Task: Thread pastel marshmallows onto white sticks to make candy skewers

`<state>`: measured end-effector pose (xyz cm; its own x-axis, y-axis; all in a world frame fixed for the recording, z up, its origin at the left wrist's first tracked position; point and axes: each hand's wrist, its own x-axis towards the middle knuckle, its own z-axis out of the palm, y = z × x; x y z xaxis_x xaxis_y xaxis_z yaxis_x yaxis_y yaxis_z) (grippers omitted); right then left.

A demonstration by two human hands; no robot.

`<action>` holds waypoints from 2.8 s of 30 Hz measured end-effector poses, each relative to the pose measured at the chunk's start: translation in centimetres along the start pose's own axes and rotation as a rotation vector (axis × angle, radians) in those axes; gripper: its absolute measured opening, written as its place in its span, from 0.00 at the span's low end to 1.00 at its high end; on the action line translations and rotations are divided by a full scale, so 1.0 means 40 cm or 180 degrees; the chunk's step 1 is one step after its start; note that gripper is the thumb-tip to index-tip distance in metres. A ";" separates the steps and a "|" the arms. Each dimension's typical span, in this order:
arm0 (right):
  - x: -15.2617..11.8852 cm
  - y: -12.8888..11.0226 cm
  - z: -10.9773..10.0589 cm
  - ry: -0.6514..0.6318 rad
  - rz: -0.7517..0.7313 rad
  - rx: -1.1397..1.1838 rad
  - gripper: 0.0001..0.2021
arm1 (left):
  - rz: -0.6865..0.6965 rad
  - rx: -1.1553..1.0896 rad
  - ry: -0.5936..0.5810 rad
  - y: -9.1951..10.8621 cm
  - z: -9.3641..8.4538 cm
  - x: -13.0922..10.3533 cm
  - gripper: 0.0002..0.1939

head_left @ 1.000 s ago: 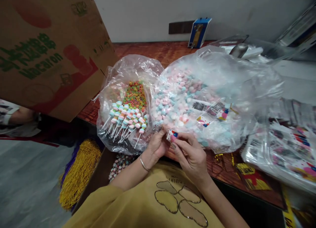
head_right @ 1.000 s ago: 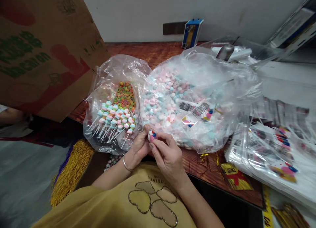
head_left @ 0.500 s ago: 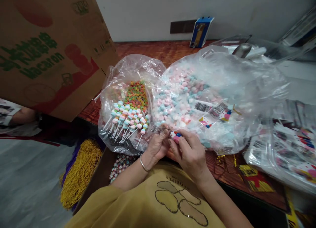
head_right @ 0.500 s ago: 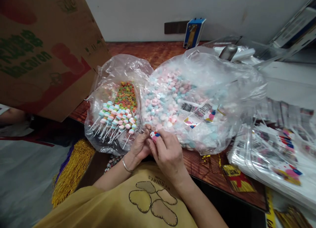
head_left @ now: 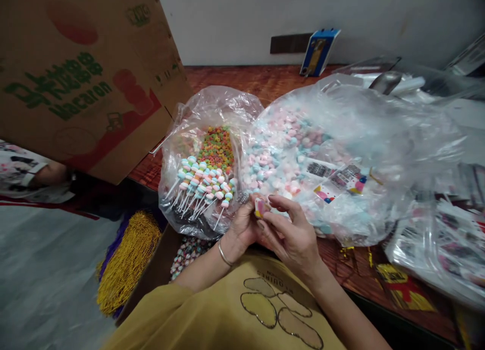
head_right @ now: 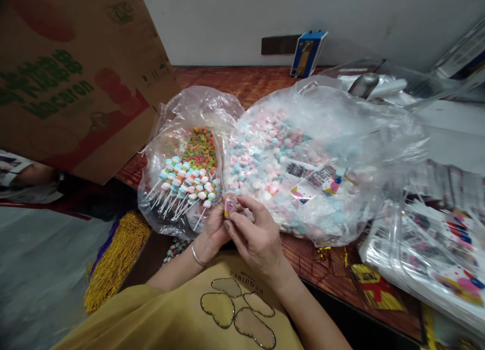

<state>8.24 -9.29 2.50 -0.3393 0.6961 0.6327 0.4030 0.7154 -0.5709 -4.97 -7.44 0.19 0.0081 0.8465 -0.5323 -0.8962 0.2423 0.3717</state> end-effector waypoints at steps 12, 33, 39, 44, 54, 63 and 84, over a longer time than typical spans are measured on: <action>-0.017 -0.021 0.041 0.0163 0.0899 0.0482 0.07 | 0.0574 -0.0259 -0.0334 0.121 -0.049 -0.045 0.14; -0.047 0.020 0.174 -0.1955 0.1135 -0.1004 0.22 | 0.1437 -0.0703 -0.0230 0.279 -0.197 -0.067 0.13; -0.027 0.019 0.112 -0.0879 0.0046 -0.2119 0.13 | 0.1236 -0.0604 -0.0190 0.255 -0.160 -0.011 0.13; 0.021 0.027 0.092 -0.0314 0.0223 -0.1354 0.10 | 0.1235 -0.0716 -0.0121 0.258 -0.150 0.007 0.13; -0.047 0.005 -0.014 -0.0226 0.1211 0.0307 0.06 | 0.0862 -0.0802 -0.0049 0.225 -0.133 0.030 0.13; -0.053 0.000 -0.031 -0.0401 0.1123 0.0175 0.07 | 0.0566 -0.0513 -0.0097 0.193 -0.110 0.017 0.12; -0.149 -0.016 -0.046 -0.0750 0.3346 0.2468 0.19 | 0.0993 0.0721 -0.0822 0.157 -0.081 0.017 0.16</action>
<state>11.57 -14.01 0.06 -0.3364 0.8738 -0.3512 0.0030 -0.3719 -0.9283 -12.02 -6.89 -0.28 -0.1107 0.9788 -0.1724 -0.7540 0.0303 0.6562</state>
